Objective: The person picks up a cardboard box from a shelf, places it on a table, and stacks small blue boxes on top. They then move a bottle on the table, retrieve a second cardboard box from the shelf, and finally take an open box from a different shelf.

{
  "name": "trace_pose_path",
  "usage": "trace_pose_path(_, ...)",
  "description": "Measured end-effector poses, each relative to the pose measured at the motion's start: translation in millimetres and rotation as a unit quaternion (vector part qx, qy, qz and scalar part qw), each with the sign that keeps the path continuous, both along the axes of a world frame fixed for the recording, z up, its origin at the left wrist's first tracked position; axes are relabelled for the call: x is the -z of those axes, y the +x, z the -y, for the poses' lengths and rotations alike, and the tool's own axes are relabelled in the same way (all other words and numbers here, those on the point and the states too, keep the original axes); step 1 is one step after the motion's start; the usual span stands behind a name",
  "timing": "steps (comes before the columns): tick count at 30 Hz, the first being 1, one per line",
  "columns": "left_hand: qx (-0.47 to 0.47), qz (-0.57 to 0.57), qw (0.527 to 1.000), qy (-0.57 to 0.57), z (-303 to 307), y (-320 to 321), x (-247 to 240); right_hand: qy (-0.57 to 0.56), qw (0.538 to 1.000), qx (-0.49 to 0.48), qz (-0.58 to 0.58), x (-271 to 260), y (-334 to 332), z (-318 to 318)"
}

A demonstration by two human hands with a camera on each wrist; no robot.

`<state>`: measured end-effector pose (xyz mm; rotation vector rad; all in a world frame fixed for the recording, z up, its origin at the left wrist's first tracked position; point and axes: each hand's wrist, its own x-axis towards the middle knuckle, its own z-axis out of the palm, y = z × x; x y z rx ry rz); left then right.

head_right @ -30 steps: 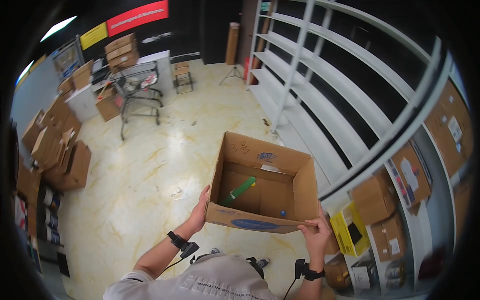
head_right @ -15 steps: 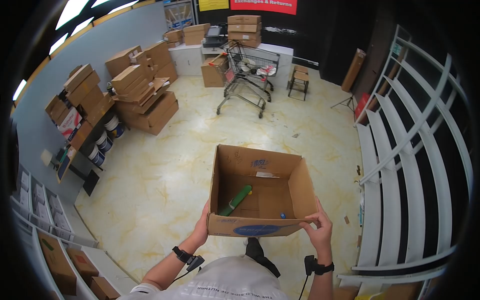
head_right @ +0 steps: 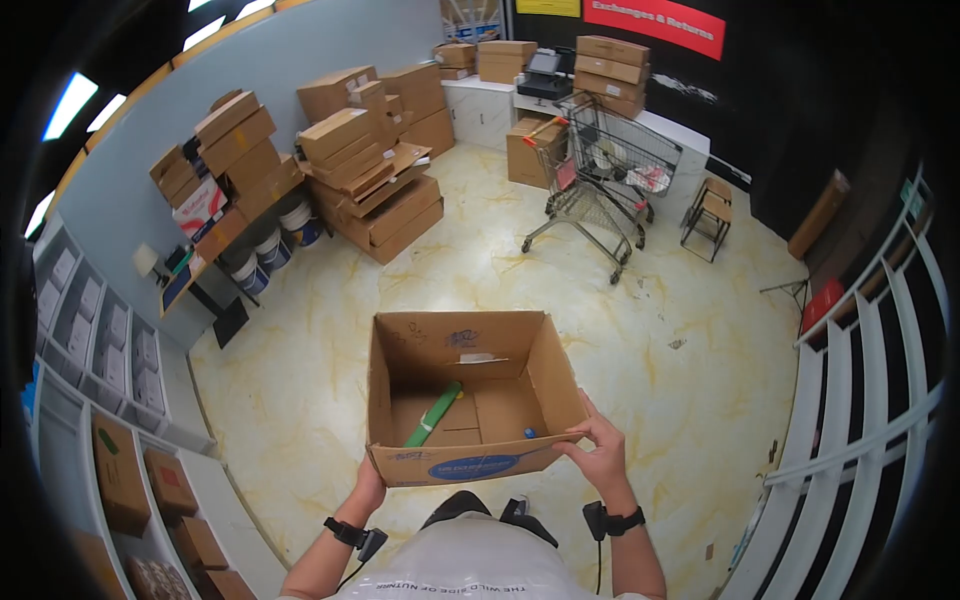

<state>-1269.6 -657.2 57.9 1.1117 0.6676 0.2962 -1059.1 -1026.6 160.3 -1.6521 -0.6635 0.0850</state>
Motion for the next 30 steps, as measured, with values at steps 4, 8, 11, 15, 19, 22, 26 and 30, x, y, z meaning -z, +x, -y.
trace_pose_path(4,-0.098,0.004,0.995,-0.028,-20.1,18.1,19.6,-0.011,0.995,-0.072,0.068,-1.4,76.8,-66.0)
trace_pose_path(8,-0.136,0.0,0.987,-0.083,-54.0,70.9,15.8,-0.047,0.996,-0.066,0.047,-8.0,136.3,-130.3)
trace_pose_path(11,-0.135,0.023,0.988,-0.076,-89.1,124.9,43.3,-0.048,0.995,-0.068,0.064,6.7,188.8,-163.8)
trace_pose_path(15,-0.01,0.018,0.999,-0.044,-143.6,227.2,21.9,-0.026,0.998,-0.048,0.011,14.9,269.0,-208.9)
trace_pose_path(19,0.045,0.026,0.998,-0.028,-198.5,330.9,5.5,-0.026,0.999,-0.019,0.001,1.4,352.0,-249.6)
trace_pose_path(22,0.087,0.018,0.995,-0.045,-239.7,400.4,-4.6,-0.056,0.998,0.028,0.005,-21.4,395.8,-272.8)
trace_pose_path(26,0.134,0.004,0.991,-0.009,-283.9,494.0,-31.9,-0.032,0.997,0.068,0.022,-17.1,447.3,-292.3)
trace_pose_path(30,0.152,-0.02,0.988,0.004,-311.8,580.2,-38.2,-0.002,0.992,0.122,0.016,5.7,514.8,-313.6)
